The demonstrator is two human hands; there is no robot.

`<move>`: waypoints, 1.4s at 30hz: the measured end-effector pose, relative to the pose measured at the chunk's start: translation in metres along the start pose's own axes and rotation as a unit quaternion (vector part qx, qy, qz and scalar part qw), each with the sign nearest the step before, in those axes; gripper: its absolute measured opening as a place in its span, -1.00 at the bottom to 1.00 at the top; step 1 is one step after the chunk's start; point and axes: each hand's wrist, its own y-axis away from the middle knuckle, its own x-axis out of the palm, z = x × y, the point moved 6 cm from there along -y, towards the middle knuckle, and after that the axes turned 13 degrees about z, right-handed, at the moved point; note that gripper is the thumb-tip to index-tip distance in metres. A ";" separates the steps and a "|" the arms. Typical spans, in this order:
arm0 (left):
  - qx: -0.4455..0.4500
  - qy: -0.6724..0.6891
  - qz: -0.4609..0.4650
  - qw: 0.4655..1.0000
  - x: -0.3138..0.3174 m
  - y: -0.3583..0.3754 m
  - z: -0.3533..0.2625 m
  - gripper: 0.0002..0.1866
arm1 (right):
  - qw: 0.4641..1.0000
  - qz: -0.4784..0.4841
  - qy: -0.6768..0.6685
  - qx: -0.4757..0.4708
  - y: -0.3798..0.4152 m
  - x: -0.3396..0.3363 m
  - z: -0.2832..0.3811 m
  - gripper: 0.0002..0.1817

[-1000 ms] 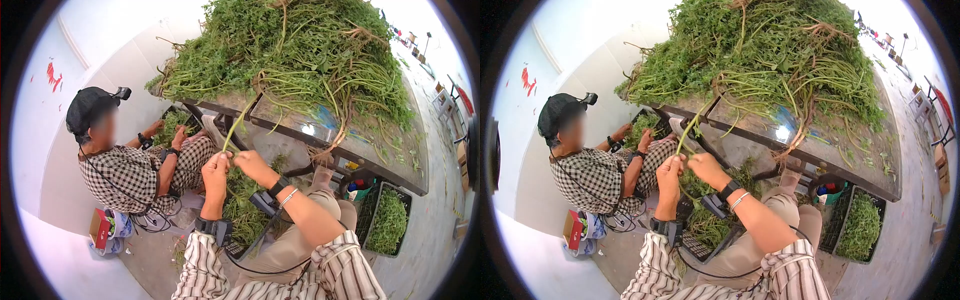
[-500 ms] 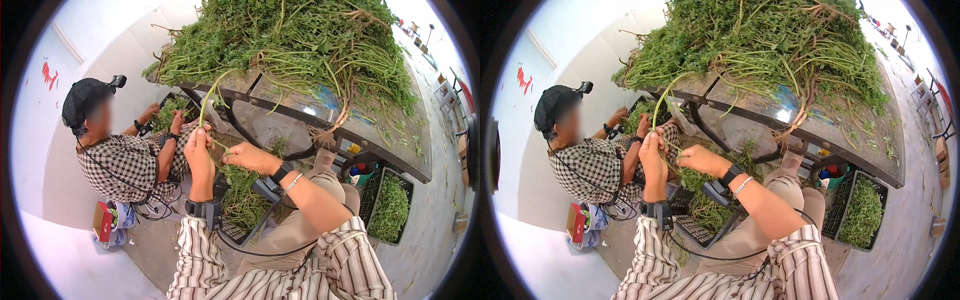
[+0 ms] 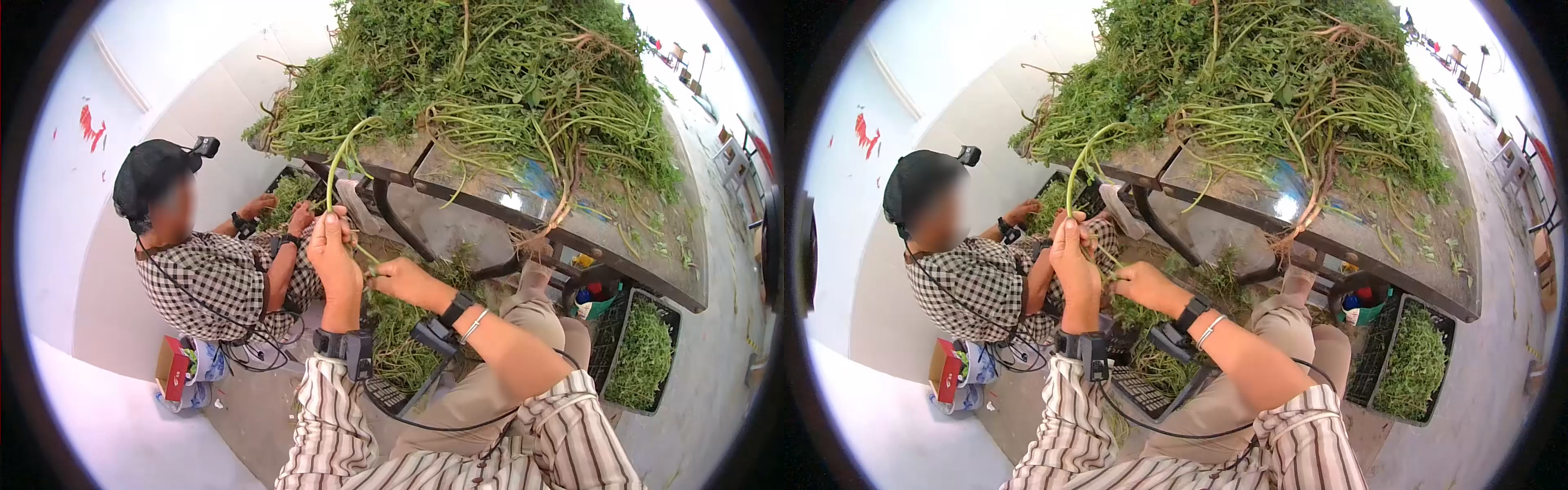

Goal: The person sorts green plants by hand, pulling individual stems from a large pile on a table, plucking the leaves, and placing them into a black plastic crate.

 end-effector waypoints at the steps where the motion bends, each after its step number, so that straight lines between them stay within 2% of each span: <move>1: 0.002 -0.001 0.001 1.000 0.000 0.001 0.000 -0.78 | 0.999 0.011 0.053 0.003 -0.001 0.002 0.000 -0.73; 3: -0.014 0.005 0.011 1.000 0.002 0.005 0.004 -0.79 | 0.999 -0.028 0.036 -0.024 -0.001 0.000 -0.004 -0.76; 5: -0.023 0.007 0.001 1.000 0.001 0.010 0.003 -0.79 | 0.995 -0.095 0.015 -0.012 -0.003 -0.012 -0.018 -0.76; 6: -0.037 0.005 0.008 0.999 -0.001 0.013 0.005 -0.79 | 0.995 -0.098 0.019 -0.014 -0.002 -0.017 -0.011 -0.76; 8: -0.057 0.000 0.003 0.998 0.000 0.022 0.010 -0.79 | 0.964 -0.107 -0.228 0.087 0.007 -0.021 -0.013 -0.76; 11: -0.075 -0.002 0.000 0.997 -0.002 0.033 0.011 -0.78 | 0.937 -0.155 -0.287 0.127 0.007 -0.032 -0.042 -0.81; 13: -0.075 -0.003 -0.002 0.997 -0.006 0.037 0.013 -0.78 | 0.942 -0.164 -0.261 0.132 0.007 -0.038 -0.046 -0.79; 16: -0.113 0.007 -0.007 0.994 -0.014 0.039 0.029 -0.81 | 0.986 -0.150 -0.014 0.072 0.003 -0.039 -0.026 -0.77; 17: -0.108 0.011 -0.007 0.994 -0.016 0.038 0.032 -0.81 | 0.986 -0.150 -0.009 0.069 0.003 -0.035 -0.024 -0.77; 20: -0.213 -0.052 0.029 0.975 -0.019 0.040 0.049 -0.82 | 0.975 -0.093 0.204 0.015 0.001 -0.012 -0.011 -0.83; 24: -0.272 -0.121 0.055 0.953 -0.019 0.040 0.053 -0.73 | 0.958 -0.024 0.282 0.039 0.005 0.007 -0.005 -0.85; 28: -0.293 -0.120 0.077 0.945 -0.027 0.040 0.056 -0.79 | 0.948 0.023 0.316 0.038 0.003 0.014 -0.003 -0.88; 33: -0.285 -0.083 0.075 0.952 -0.021 0.041 0.045 -0.81 | 0.945 0.039 0.323 0.041 0.003 0.015 -0.008 -0.87; 36: -0.250 -0.092 0.106 0.958 -0.022 0.043 0.054 -0.80 | 0.938 0.081 0.333 0.056 0.000 0.020 -0.019 -0.88; 38: -0.235 -0.115 0.109 0.959 -0.020 0.049 0.061 -0.80 | 0.921 0.127 0.353 0.107 -0.001 0.023 -0.031 -0.87; 42: -0.238 -0.106 0.100 0.960 -0.020 0.060 0.068 -0.81 | 0.906 0.125 0.383 0.129 0.005 0.021 -0.025 -0.87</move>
